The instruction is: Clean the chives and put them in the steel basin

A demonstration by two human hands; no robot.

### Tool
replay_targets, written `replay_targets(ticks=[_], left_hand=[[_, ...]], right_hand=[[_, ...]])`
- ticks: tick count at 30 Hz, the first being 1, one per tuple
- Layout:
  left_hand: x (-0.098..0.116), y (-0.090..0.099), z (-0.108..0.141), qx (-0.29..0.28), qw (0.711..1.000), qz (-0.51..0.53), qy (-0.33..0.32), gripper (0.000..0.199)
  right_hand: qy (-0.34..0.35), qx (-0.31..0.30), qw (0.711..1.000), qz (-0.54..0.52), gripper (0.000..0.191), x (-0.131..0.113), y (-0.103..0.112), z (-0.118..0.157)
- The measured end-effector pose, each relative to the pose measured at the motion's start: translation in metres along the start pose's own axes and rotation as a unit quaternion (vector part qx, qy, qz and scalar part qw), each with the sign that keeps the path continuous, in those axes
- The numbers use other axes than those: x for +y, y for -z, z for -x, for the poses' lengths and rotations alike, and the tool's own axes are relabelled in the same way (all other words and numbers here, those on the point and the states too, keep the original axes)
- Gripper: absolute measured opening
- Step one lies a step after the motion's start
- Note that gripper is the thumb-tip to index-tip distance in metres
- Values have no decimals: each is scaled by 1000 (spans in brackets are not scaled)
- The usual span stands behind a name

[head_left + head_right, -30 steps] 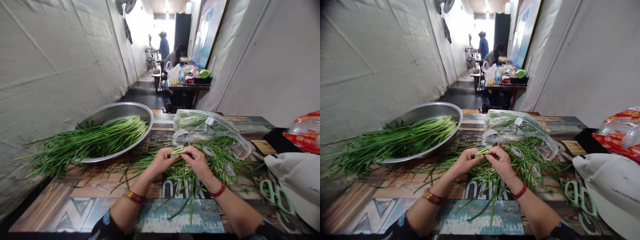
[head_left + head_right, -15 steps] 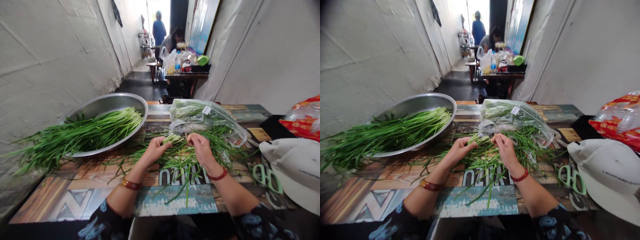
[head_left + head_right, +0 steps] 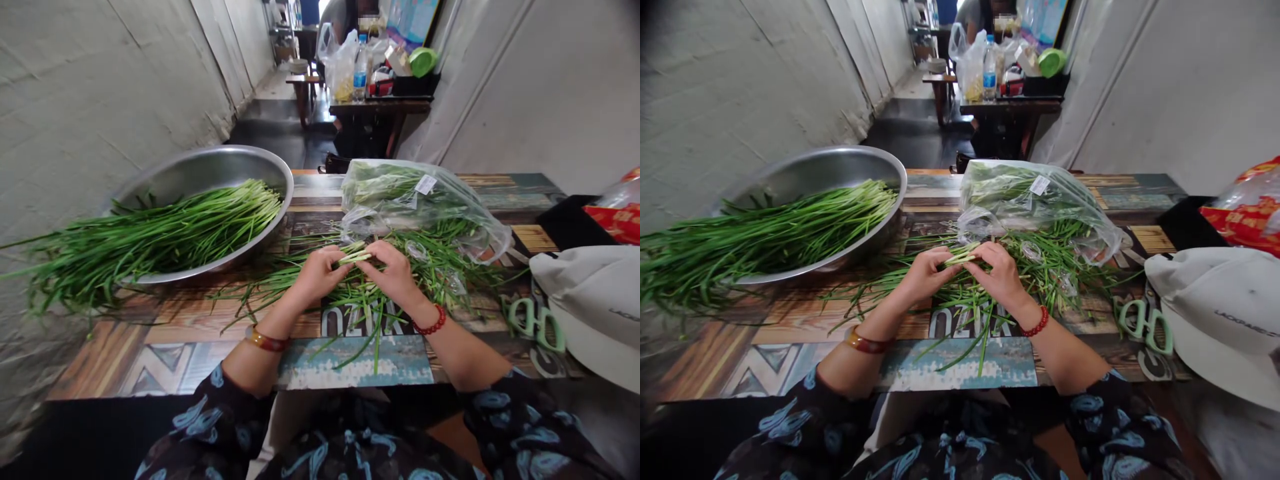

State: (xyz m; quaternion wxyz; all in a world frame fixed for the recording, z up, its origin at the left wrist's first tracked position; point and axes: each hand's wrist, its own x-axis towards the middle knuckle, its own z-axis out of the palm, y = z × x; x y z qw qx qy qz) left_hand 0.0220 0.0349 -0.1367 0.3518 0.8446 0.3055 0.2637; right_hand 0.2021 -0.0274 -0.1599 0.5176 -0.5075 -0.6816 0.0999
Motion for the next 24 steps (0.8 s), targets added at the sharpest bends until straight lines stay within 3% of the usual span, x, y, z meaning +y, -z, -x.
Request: replay_targets(ticks=[3, 6, 9, 11, 13, 17, 21, 24], left_hand=[[1, -2, 0, -3, 1000, -2, -2, 35], [0, 0, -1, -3, 1000, 1, 4, 36], [-3, 3, -3, 6, 1000, 2, 10, 36], [-5, 4, -3, 13, 1000, 5, 16, 36], [-5, 5, -3, 18, 999, 11, 24, 35], [-5, 6, -3, 22, 999, 22, 33, 33], [-4, 6, -2, 24, 999, 35, 26, 30], [-3, 4, -2, 1, 999, 48, 24, 31]], right_hand=[[-50, 0, 998, -42, 14, -2, -2, 0], [-146, 10, 982, -118, 19, -3, -2, 0], [-233, 55, 953, -185, 24, 1, 3, -1], [-251, 90, 940, -212, 25, 5, 9, -2], [-241, 96, 940, -221, 27, 8, 16, -3], [-169, 9, 974, -147, 39, 8, 26, -5], [-90, -2, 995, -45, 9, 3, 24, -4], [-19, -8, 1000, 15, 14, 2, 18, -3]])
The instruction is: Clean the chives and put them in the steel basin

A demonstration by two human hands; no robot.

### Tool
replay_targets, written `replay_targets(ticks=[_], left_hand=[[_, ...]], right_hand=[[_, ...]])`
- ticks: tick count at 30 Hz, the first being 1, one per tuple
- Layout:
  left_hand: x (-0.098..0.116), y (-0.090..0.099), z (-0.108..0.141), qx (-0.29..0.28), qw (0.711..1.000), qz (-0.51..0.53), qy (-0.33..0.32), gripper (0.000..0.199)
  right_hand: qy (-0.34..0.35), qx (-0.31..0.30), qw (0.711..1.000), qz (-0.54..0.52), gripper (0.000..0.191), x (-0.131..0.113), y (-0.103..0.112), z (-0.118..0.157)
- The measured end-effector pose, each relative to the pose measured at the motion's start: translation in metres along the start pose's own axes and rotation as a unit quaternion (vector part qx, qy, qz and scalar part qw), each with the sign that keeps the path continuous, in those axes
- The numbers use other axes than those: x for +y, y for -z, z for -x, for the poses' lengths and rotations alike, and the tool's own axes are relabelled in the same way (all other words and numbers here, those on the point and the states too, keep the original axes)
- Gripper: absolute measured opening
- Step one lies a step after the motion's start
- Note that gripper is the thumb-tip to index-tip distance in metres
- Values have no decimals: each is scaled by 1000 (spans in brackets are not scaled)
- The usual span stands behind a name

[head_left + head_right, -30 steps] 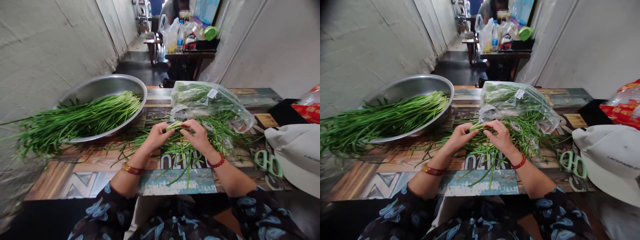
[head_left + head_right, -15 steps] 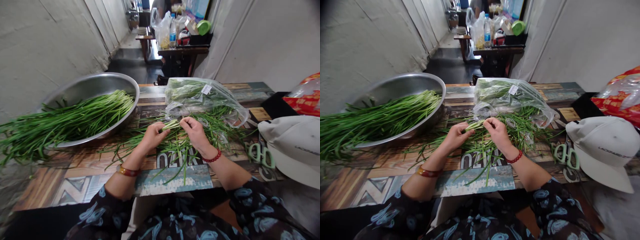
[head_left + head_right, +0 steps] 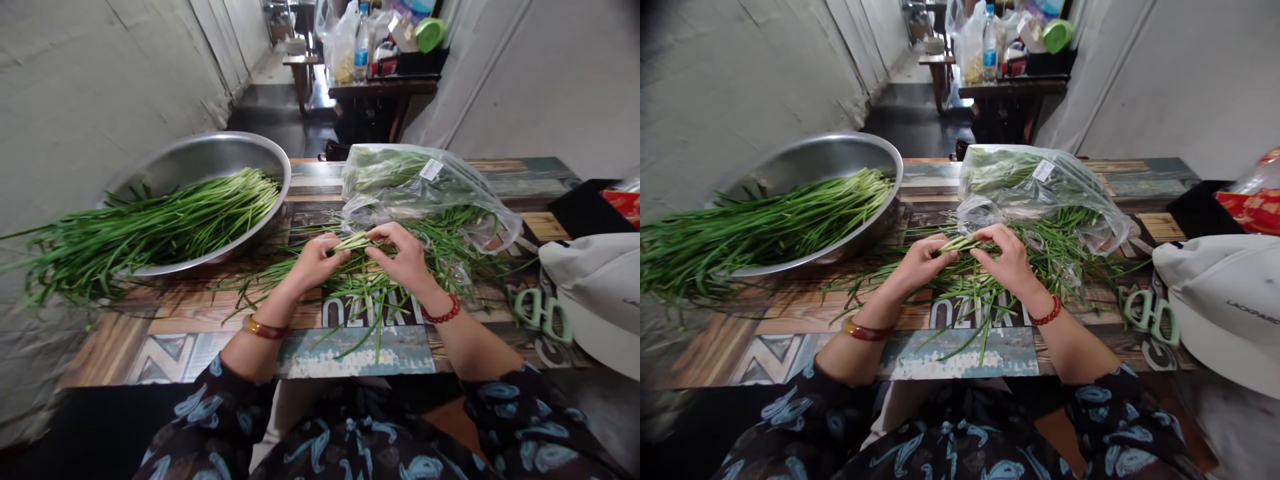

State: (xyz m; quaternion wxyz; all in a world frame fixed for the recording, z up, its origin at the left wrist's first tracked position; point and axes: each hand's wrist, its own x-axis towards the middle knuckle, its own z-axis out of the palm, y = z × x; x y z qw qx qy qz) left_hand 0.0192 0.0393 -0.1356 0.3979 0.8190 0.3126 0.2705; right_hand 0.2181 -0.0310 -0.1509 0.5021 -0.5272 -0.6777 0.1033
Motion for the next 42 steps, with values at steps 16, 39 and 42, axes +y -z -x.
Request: replay_targets(ticks=[16, 39, 42], left_hand=[[10, 0, 2, -52, 984, 132, 106, 33], [9, -5, 3, -72, 992, 80, 60, 33], [9, -4, 3, -71, 993, 74, 65, 31]], right_hand=[[-213, -11, 938, -273, 18, 1, -21, 8], [-120, -35, 986, -107, 11, 2, -18, 11], [-186, -27, 969, -158, 16, 6, -20, 13]])
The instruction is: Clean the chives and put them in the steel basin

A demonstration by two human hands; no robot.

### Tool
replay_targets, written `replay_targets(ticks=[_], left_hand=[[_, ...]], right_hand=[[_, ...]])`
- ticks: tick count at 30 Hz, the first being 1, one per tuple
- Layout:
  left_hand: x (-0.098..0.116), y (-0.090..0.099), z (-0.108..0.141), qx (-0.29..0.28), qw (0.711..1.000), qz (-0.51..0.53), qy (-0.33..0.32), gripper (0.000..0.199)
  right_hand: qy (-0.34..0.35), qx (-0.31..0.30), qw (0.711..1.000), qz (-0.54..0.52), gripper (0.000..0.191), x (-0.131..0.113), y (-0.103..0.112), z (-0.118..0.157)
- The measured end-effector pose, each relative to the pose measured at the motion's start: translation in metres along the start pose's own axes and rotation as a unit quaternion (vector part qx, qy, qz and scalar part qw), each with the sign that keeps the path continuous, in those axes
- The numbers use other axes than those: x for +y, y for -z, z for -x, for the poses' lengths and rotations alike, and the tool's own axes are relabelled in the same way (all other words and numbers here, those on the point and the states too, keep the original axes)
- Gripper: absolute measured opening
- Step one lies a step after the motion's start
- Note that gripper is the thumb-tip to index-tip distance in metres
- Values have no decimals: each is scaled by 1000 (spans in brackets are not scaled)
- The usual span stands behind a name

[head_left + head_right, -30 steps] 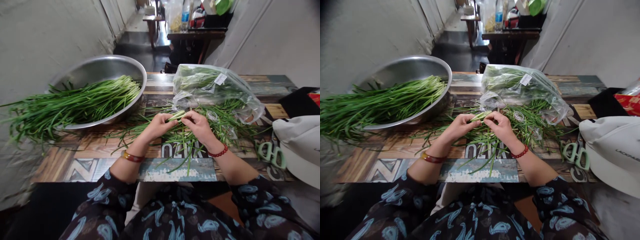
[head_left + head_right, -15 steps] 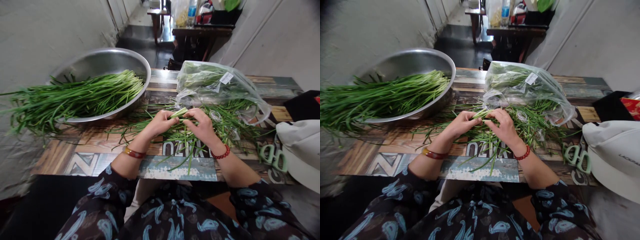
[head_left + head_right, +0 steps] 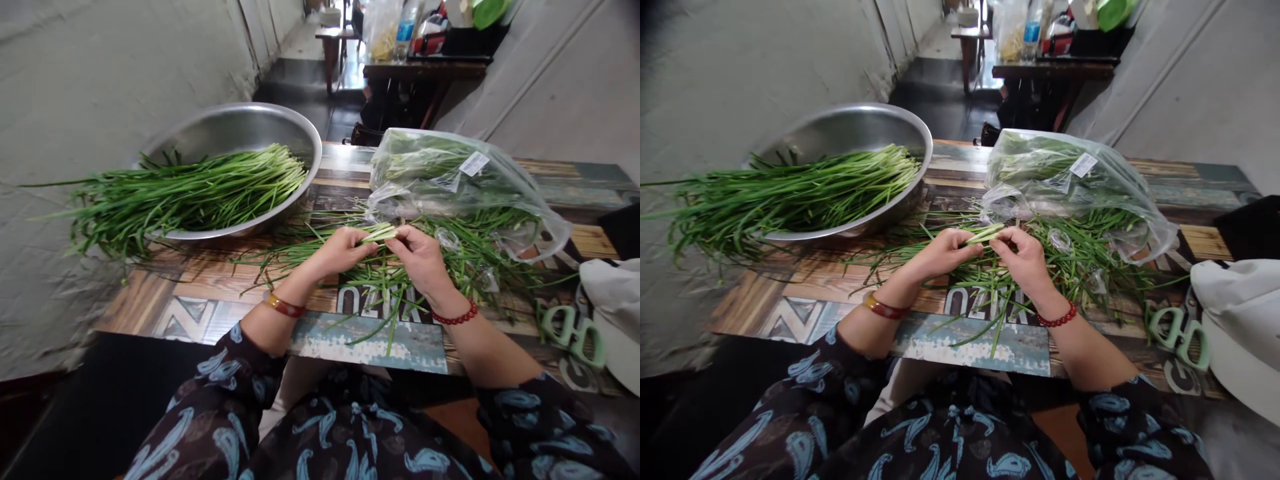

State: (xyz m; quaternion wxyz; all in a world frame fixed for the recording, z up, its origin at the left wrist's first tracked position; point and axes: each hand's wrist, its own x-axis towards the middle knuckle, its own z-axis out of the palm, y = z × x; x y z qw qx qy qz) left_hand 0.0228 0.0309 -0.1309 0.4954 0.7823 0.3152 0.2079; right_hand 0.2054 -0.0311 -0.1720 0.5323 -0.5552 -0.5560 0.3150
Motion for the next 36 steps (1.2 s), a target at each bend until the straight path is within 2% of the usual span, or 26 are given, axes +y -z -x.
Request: replay_targets(ticks=[3, 6, 10, 13, 15, 18, 20, 22, 24, 27, 30, 33, 36], left_hand=[[-1, 3, 0, 19, 1000, -13, 13, 30], [-2, 8, 0, 41, 999, -16, 19, 30], [-2, 9, 0, 45, 999, -25, 13, 30], [-2, 7, -1, 33, 999, -32, -2, 29], [-2, 6, -2, 26, 999, -39, -10, 30], [-3, 5, -3, 18, 999, -45, -19, 32], [-4, 7, -4, 21, 999, -41, -24, 31], [-4, 9, -3, 42, 998, -33, -25, 30], [-5, 12, -2, 71, 997, -24, -21, 30], [-6, 16, -1, 101, 995, 7, -14, 25], [-7, 19, -3, 146, 989, 17, -10, 16], [-9, 22, -5, 212, 977, -26, -20, 15], [-9, 25, -5, 224, 974, -29, -16, 21]], right_hand=[[-24, 42, 998, -32, 24, 2, 6, -3], [-13, 79, 996, -50, 28, -2, 17, -6], [58, 10, 998, 33, 37, -13, 24, -6], [134, -2, 982, 130, 21, -18, 20, -5], [158, 1, 974, 162, 13, -17, 15, -4], [144, 8, 975, 171, 16, -13, 13, -4], [107, 43, 981, 155, 21, -8, 16, -6], [70, 85, 986, 127, 24, -3, 23, -9], [54, 92, 987, 121, 29, 2, 30, -12], [88, 26, 977, 190, 31, 6, 36, -16], [152, -54, 942, 293, 16, 8, 38, -16], [167, -90, 908, 373, 11, 7, 38, -15], [176, -110, 914, 348, 13, 1, 41, -14]])
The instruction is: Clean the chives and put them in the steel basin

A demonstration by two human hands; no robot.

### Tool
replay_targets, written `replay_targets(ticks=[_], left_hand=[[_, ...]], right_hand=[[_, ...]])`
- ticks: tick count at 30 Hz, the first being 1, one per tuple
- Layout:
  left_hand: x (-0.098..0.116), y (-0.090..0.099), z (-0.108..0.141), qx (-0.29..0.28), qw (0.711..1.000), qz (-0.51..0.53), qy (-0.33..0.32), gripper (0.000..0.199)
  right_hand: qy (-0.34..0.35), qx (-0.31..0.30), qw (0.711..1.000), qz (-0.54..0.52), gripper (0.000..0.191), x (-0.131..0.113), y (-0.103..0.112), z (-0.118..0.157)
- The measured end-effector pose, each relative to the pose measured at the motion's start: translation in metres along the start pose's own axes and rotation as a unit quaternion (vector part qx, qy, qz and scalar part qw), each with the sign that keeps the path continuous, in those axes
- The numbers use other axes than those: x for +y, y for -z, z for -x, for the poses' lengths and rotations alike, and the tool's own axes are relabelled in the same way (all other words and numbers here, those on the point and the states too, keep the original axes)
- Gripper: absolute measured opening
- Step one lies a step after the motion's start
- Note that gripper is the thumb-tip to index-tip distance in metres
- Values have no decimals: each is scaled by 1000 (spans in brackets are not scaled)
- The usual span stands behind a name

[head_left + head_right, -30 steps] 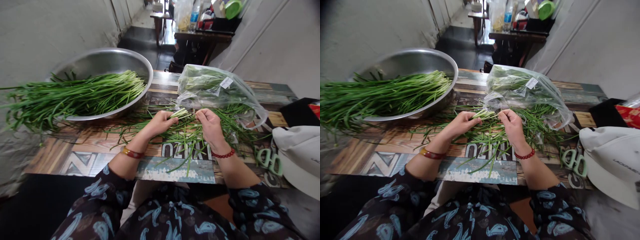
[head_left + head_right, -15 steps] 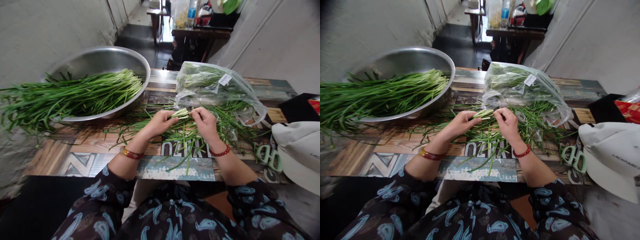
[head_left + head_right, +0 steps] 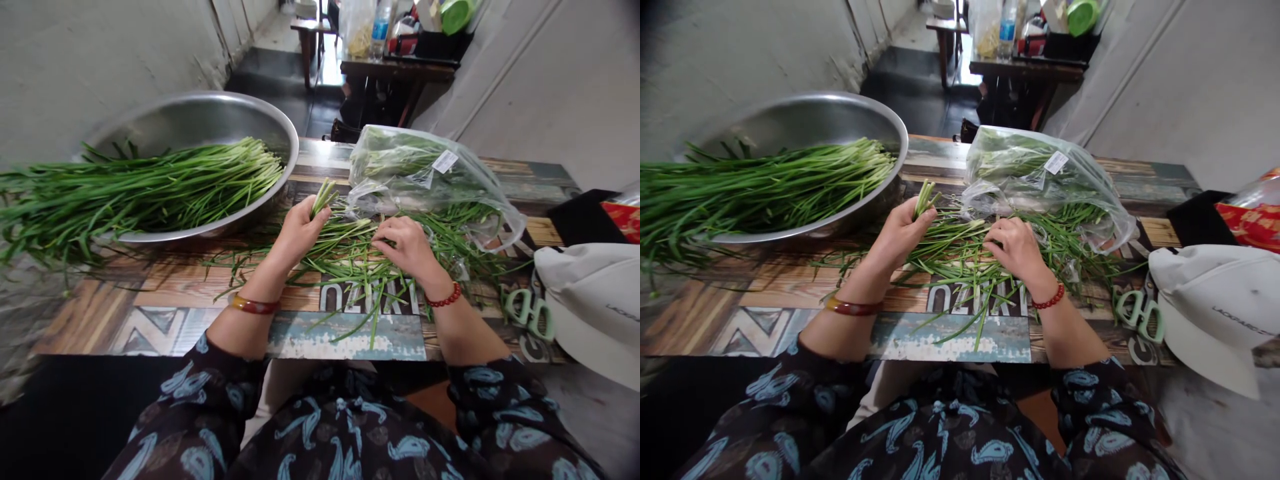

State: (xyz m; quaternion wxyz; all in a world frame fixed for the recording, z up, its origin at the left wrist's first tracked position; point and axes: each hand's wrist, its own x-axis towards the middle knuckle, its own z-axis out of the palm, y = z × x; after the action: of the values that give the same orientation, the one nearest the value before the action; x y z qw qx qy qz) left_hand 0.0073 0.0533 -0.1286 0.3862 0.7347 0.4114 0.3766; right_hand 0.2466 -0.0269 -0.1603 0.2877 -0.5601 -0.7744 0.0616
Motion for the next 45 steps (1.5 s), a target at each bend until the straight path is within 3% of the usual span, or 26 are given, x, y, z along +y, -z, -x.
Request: replay_targets(ticks=[3, 6, 9, 16, 20, 26, 33, 37, 45], left_hand=[[1, 1, 1, -8, 1000, 14, 16, 27], [1, 0, 2, -6, 1000, 25, 17, 28], [-1, -3, 2, -3, 999, 36, 16, 28], [-1, -8, 3, -30, 998, 44, 27, 29], [0, -9, 4, -36, 998, 35, 32, 30], [-1, -13, 5, -58, 997, 35, 33, 32], [2, -12, 6, -101, 995, 13, -23, 35], [2, -11, 6, -129, 991, 11, -35, 26], [1, -12, 6, -155, 987, 25, -17, 22]], right_hand=[[34, -24, 993, -108, 28, -2, 4, -2], [7, 13, 989, -147, 34, -1, 1, -4], [-12, 61, 995, -72, 27, 4, -6, -4], [-50, 13, 994, 91, 23, 7, -13, -1], [-64, 61, 996, 0, 15, 4, -11, -4], [-82, 132, 972, -174, 18, -6, -5, -6], [-57, 145, 969, -192, 24, -15, -1, -6], [-48, 148, 972, -178, 25, -17, -1, -6], [-70, 134, 971, -184, 31, -20, -6, -6]])
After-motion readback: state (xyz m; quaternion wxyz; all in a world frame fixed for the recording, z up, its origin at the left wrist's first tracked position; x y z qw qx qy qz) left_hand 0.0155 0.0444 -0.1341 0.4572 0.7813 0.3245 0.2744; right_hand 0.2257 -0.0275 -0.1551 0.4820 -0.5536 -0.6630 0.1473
